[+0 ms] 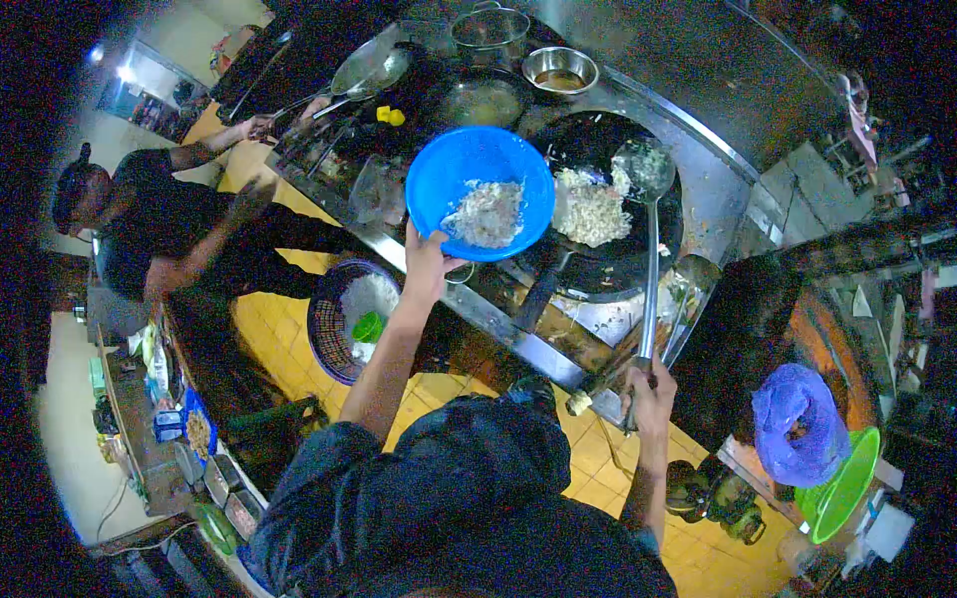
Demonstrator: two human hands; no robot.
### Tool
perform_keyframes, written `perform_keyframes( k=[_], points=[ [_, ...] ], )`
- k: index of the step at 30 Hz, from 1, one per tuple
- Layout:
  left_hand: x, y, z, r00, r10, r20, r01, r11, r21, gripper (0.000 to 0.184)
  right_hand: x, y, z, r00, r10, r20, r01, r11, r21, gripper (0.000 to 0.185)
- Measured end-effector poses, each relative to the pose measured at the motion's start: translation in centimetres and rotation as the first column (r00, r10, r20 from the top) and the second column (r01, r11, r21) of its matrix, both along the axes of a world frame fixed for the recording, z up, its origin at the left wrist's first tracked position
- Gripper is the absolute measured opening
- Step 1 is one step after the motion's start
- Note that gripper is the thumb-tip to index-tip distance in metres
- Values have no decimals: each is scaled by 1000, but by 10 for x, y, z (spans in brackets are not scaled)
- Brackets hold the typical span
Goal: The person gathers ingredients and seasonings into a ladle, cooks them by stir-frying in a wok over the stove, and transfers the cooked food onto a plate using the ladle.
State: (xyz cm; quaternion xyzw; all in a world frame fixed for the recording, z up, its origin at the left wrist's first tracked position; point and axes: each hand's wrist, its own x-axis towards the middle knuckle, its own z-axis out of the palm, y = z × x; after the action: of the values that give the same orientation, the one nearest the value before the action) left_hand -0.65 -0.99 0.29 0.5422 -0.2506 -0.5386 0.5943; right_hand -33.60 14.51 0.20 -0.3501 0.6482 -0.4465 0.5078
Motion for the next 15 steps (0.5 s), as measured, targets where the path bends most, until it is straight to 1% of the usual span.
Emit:
perform_keyframes(
  k=[1, 3, 5, 7, 8, 9, 10, 11, 13, 14, 15],
  points=[
    [6, 2, 1, 1000, 3, 0, -3, 1000, -3, 62, 3, 0, -1, 1000, -15, 25, 15, 1000, 2, 19],
    [13, 9, 3, 999, -11, 46, 11, 1000, -6, 62, 6, 8, 4, 1000, -20, 2, 20, 999, 25, 22],
    [9, 10, 9, 999, 25, 48, -25, 1000, 4, 62, 8, 19, 10, 987, 61, 145, -51, 996, -74, 27],
    [4, 6, 8, 999, 10, 44, -13, 997, 74, 63, 8, 26, 18, 985, 90, 146, -80, 994, -73, 30],
    [1, 5, 9, 999, -22, 47, 20, 999, 42, 64, 7, 28, 21, 990, 139, 25, -136, 987, -83, 32],
    [-3, 4, 10, 999, -15, 40, 13, 999, 37, 64, 6, 29, 24, 978, 183, -97, -191, 978, -86, 34],
    [-6, 3, 10, 999, -27, 32, 25, 999, 37, 64, 6, 27, 27, 962, 252, -104, -262, 959, -104, 36],
    [-8, 2, 11, 999, -41, 27, 40, 998, 42, 63, 12, 26, 30, 969, 240, -51, -242, 970, -35, 27],
    [-4, 3, 6, 999, -46, 14, 45, 998, 38, 61, 24, 20, 23, 970, 84, 227, -92, 995, 24, 16],
    [1, 9, 5, 999, -31, -44, 32, 999, 22, 60, 26, 16, 15, 969, 92, 228, -99, 995, 21, 16],
    [7, 13, 4, 994, -11, -105, 11, 1000, 3, 59, 25, 8, 7, 970, 44, 241, -50, 999, 19, 13]
  ],
)
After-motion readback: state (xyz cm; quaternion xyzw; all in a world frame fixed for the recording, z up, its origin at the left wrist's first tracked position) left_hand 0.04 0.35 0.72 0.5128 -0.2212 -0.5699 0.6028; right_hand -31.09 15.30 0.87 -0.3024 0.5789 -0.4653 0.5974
